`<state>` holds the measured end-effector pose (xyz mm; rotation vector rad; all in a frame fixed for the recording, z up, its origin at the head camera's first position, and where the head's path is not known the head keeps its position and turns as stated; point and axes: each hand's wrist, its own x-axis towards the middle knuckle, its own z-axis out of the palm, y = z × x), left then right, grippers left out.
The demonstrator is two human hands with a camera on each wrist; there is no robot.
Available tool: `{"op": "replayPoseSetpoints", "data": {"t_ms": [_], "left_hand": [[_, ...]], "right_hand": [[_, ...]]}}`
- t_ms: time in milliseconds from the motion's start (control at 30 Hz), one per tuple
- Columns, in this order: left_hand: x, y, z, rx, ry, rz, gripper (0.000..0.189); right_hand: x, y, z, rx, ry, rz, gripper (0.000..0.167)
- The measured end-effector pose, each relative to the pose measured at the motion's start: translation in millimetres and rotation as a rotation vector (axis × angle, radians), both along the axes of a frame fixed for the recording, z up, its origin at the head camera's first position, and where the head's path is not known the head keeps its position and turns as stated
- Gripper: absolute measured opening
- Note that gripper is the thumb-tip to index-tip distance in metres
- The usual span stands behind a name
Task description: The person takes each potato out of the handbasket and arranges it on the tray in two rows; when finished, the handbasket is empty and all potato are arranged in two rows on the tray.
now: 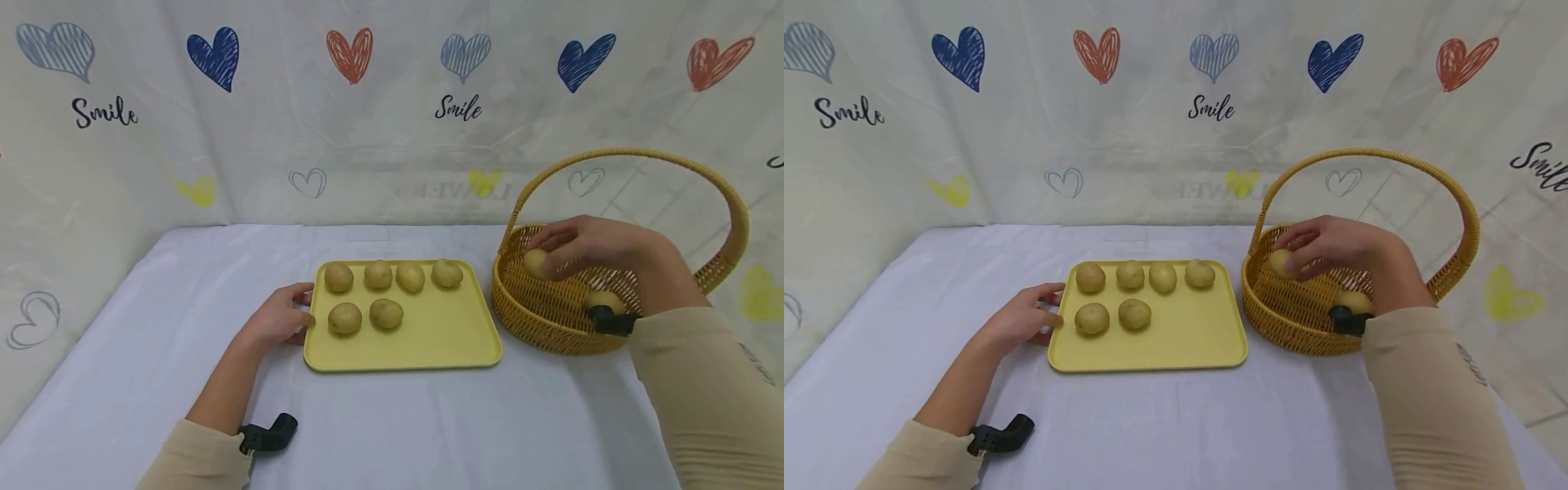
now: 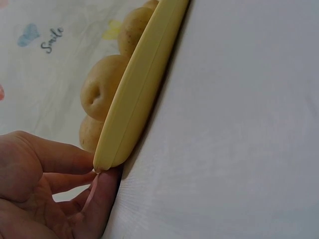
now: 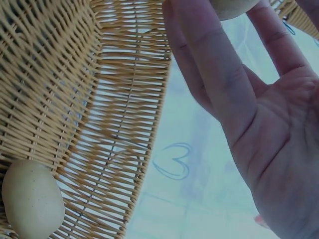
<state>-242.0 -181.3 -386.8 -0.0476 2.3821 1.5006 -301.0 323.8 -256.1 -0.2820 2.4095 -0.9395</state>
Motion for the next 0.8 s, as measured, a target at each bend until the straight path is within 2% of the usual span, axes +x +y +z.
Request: {"op": "replayPoseSetpoints", "data": {"t_ms": [133, 367, 800], "left_hand": [[0.4, 0.1, 0.0, 0.008, -0.005, 0.000, 0.079], [2.3, -0.5, 2.2, -0.004, -0.008, -0.002, 0.080], [3.5, 0.4, 3.7, -0.011, -0.007, -0.001, 0.080]], "right_hand": [[2.6, 0.8, 0.7, -0.018, 0.021, -0.002, 0.056], [5.2, -0.5, -6.3, -0.138, 0.055, -0.036, 0.053], [14.8, -18.0, -3.4, -0.246, 0.159, -0.020, 0.049]]}}
